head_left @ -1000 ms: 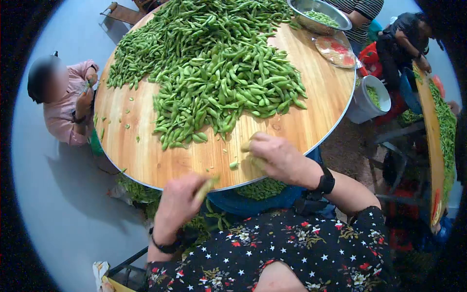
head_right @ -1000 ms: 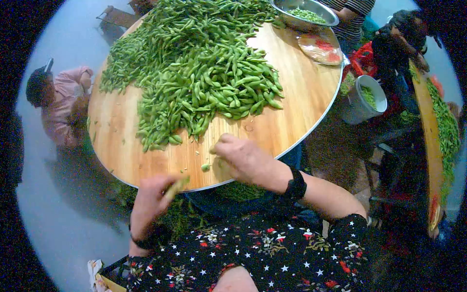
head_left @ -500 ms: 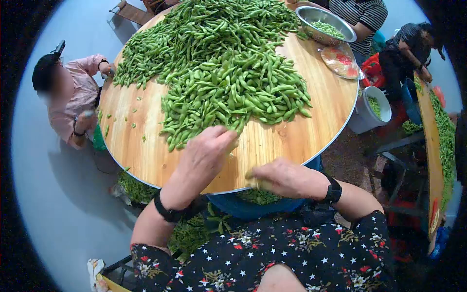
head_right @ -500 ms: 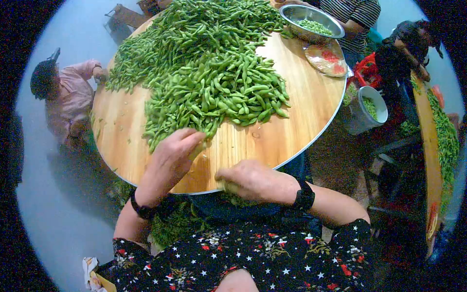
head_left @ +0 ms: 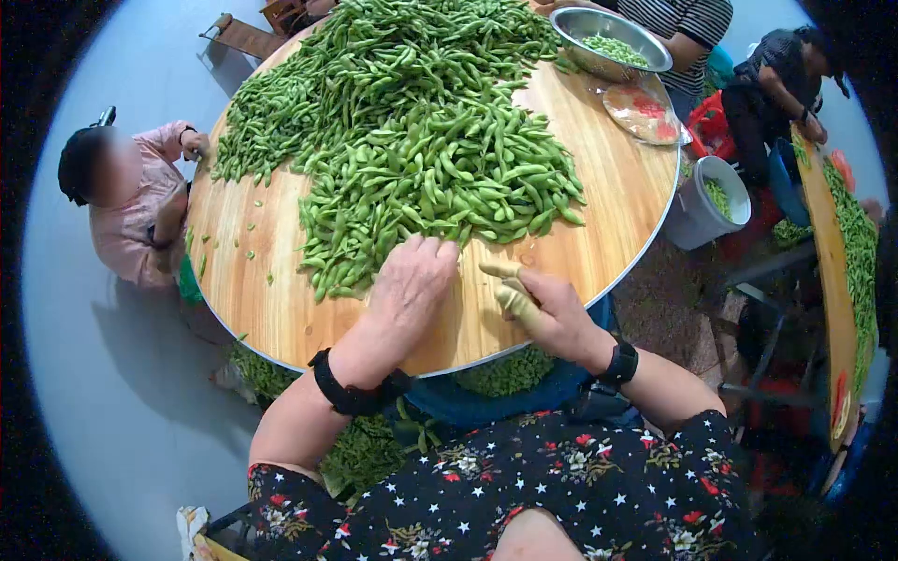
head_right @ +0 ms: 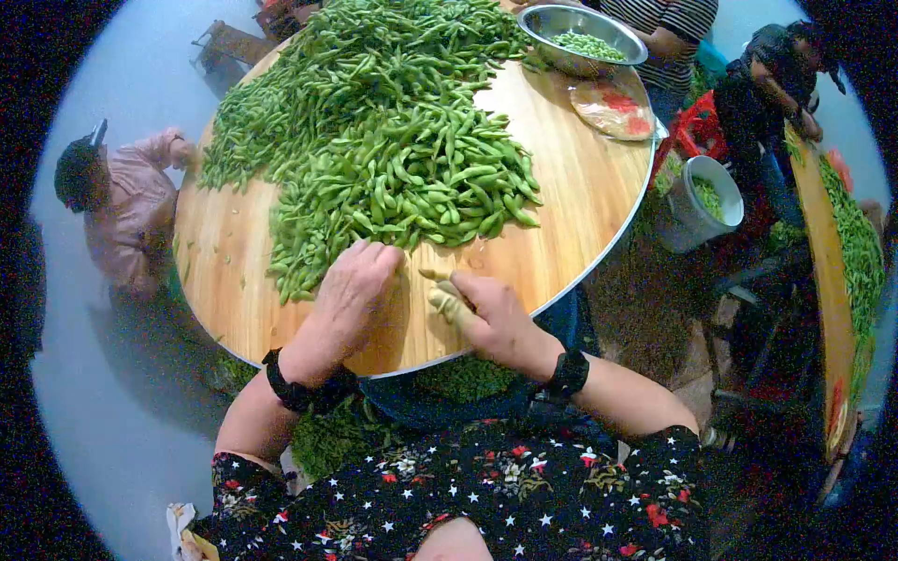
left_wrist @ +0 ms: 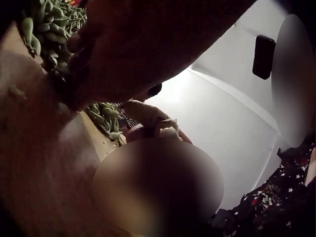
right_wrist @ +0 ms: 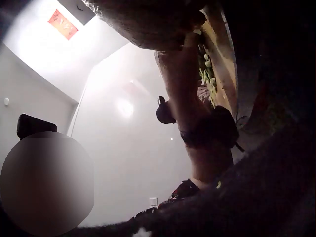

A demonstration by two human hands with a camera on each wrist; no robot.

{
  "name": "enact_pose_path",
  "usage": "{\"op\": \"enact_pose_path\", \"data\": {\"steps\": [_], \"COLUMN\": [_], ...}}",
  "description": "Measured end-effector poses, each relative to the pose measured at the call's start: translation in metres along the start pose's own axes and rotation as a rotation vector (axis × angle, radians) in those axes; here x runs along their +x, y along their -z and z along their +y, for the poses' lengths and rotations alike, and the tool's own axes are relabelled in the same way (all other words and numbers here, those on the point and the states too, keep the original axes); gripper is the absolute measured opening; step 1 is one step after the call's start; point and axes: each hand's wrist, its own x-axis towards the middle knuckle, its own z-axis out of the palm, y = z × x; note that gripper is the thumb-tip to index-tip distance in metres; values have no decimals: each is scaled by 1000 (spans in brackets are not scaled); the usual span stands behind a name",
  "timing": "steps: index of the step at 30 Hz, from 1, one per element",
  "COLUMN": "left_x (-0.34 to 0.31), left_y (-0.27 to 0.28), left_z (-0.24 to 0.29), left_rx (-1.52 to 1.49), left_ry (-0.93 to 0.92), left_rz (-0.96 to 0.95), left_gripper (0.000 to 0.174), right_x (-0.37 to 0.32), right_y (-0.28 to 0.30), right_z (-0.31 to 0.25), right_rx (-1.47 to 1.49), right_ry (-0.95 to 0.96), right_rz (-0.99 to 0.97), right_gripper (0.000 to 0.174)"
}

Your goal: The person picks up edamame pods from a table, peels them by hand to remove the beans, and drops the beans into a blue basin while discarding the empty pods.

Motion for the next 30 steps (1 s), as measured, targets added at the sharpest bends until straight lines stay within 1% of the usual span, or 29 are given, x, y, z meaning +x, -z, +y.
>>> {"op": "enact_pose_path", "data": {"steps": [2,3,4,5,6,7,8,9,10,12,13,14,16,18,20,22,23,24,26,30], "left_x": [3,4,5,5,3,-1,-5,-10,-12,-19,-20,-23,-27,-31,-33,-35,-36,-37,-39,-38], "left_y": [-1,6,17,23,23,24,24,20,23,9,11,6,3,4,5,8,7,4,1,2], "left_z": [-1,1,4,6,7,8,9,10,22,28,33,35,37,36,40,49,50,50,52,55], "left_rx": [-213,-210,-422,-635,-637,-1028,-1417,-1490,-1462,-902,-657,-484,-384,-403,-422,-785,-881,-883,-982,-1008], "left_ry": [32,28,109,192,188,363,541,493,575,260,125,39,2,34,67,319,343,347,432,452], "left_rz": [111,112,127,139,134,103,66,87,138,276,343,419,417,400,384,388,353,355,303,305], "left_gripper": [24,24,24,23,23,20,16,13,16,20,26,30,31,29,27,22,22,22,23,23], "right_x": [3,4,5,5,5,5,6,8,9,9,9,8,7,7,7,6,4,4,3,3], "right_y": [6,14,17,21,22,20,14,10,8,4,2,-1,0,5,7,6,5,4,4,3], "right_z": [-9,-18,-22,-25,-26,-25,-24,-24,-26,-30,-29,-26,-25,-28,-33,-36,-37,-37,-39,-40], "right_rx": [350,372,374,462,549,549,635,721,722,937,939,935,932,1085,1082,1076,1022,969,943,905], "right_ry": [-290,-337,-338,-405,-472,-474,-432,-389,-389,-511,-511,-495,-480,-531,-528,-524,-519,-514,-486,-464], "right_rz": [74,41,47,-6,-60,-56,-60,-64,-63,-107,-108,-111,-114,-182,-164,-144,-160,-175,-180,-155], "right_gripper": [27,30,30,31,32,32,31,31,31,28,28,27,26,25,24,23,23,23,22,21]}}
